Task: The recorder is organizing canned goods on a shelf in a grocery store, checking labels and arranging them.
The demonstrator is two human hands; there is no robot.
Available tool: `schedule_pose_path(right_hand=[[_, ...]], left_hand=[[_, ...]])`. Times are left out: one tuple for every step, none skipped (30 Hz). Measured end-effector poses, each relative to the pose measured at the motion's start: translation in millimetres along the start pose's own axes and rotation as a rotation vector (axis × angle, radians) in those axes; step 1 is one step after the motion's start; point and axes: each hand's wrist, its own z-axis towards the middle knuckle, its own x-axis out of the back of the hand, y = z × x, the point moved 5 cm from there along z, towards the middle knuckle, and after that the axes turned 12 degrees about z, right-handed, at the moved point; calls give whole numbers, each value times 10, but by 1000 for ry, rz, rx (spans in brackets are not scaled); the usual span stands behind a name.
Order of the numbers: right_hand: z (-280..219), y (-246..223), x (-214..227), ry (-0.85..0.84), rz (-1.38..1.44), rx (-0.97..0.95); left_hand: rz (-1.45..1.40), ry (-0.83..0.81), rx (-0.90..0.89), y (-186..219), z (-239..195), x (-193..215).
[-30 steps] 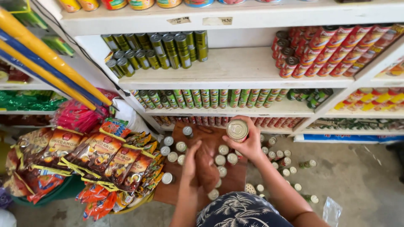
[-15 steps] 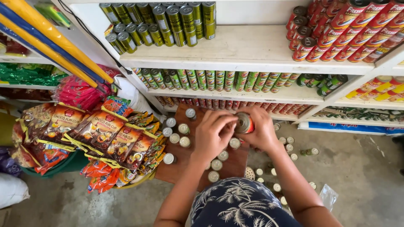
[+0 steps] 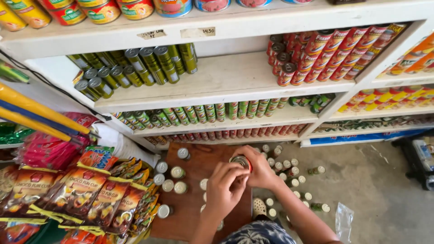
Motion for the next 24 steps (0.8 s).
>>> schedule_pose_path(right_hand=[[43,255,70,-4,1,-2],[47,499,97,-14,-55,7],[50,753,125,-24,-111,15],[169,838,289,-22,-105,1],[288,956,477,25,-128,-59],[416,1086,652,68,-149,-117],[623,1242,829,67,-143,-129],[797,1395,1025,59,-224,-136],[967,1562,1217,49,-306,-142],[1212,1705,1400,46,-310,-152],[1457,1848,1551,-8,-383,-142],[1701,2000,1664,-77,-452,-129],[1891,2107,1774,-95,-452,-136],[2085,2196,1894,-68,-642,-85],[2275,2285,1999,-42,-830,-28],[2434,2428,2071,-59,-835,-27],[2591,2551,2146,-46,-797,-7],[2741,2677,2196,-36,-754,9],[2845,2941,2283,-57,-755,7],[2947,3226,2389,-26,-867,-75],[3045,3493,2494,5,-979,-155],[3103,3563,2497,-8,-978,-144],[3162,3633,2520,0,-992,-163],[3162,3715,2546,9,-1004,-192]], left_hand=[[0,1,4,-166,-68,-122],[-42,8,58,-362,-172,-219],[-83,16,113,-563,-275,-324],[-84,2,120,-586,-355,-326],[-98,37,247,-673,-442,-309],[-108,75,375,-767,-539,-286],[-106,65,384,-827,-684,-343],[-177,80,505,-919,-871,-416],[-247,94,626,-1009,-1066,-492],[-255,89,633,-1100,-1246,-636],[-219,92,674,-1207,-1443,-769],[-182,104,726,-1275,-1681,-906],[-187,106,744,-1301,-1817,-1041],[-294,173,771,-1322,-1964,-1165],[-400,243,797,-1337,-2116,-1290],[-409,250,809,-1432,-2296,-1449],[-261,278,782,-1501,-2471,-1563],[-110,302,760,-1530,-2661,-1658],[-114,306,779,-1537,-2753,-1749],[-154,300,842,-1553,-2870,-1840],[-195,294,905,-1552,-2987,-1922],[-195,308,915,-1657,-3091,-1997],[-180,288,824,-1720,-3152,-2073],[-164,259,736,-1764,-3243,-2117]])
